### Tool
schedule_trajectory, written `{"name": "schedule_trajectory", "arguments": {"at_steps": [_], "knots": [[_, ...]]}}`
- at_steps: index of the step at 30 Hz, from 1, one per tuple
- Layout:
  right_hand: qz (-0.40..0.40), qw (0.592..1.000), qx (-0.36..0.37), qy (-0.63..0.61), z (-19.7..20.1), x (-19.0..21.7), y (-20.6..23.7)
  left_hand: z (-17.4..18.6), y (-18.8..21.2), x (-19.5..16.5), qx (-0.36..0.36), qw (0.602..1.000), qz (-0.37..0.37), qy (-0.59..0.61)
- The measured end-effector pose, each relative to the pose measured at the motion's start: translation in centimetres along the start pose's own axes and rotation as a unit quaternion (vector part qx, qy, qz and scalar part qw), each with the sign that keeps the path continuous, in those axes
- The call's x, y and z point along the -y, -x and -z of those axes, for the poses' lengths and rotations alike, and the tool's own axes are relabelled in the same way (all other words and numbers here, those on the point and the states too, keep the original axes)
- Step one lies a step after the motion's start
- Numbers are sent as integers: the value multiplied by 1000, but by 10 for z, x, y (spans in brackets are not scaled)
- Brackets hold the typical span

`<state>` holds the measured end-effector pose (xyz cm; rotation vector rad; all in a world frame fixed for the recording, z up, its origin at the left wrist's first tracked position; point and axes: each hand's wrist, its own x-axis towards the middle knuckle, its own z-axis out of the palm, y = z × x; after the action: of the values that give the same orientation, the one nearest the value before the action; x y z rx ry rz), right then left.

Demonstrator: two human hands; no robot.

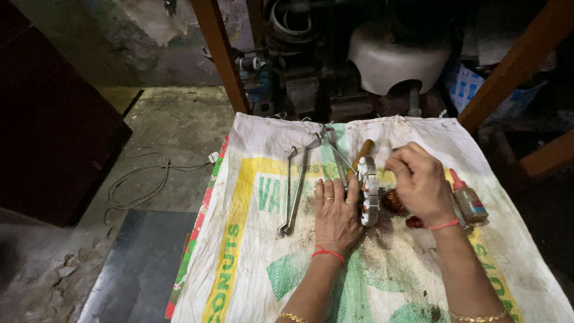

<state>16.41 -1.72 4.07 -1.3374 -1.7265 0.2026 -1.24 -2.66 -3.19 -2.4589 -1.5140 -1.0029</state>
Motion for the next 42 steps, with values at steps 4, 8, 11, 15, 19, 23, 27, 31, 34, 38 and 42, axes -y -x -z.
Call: {"name": "schedule_trajectory", "arguments": {"at_steps": [4,8,11,15,19,23,27,31,34,38,42], "knots": [[-74,990,78,-87,21,-27,5,5,-3,-3,13,1000,9,13],[-145,963,181,-137,48,-36,11,7,-2,-3,9,999,11,41],[-208,939,246,-122,49,-33,11,5,-2,-1,-3,1000,4,26],[-209,970,112,49,43,-33,7,2,-2,2,3,1000,1,20],[-219,974,1,51,55,-39,6,1,0,1,6,999,7,42],[-188,972,-96,102,62,-34,9,-1,0,0,-3,999,7,36],[21,922,-226,313,50,-11,11,-3,-1,2,-10,1000,2,25],[147,924,-228,268,30,12,11,-4,2,3,1,1000,6,19],[117,978,-91,148,3,23,16,-4,1,4,2,1000,0,-18],[75,995,27,68,-14,25,17,-3,0,2,1,1000,9,30],[-171,968,171,66,-4,20,11,-1,-1,1,-6,1000,1,18]]}}
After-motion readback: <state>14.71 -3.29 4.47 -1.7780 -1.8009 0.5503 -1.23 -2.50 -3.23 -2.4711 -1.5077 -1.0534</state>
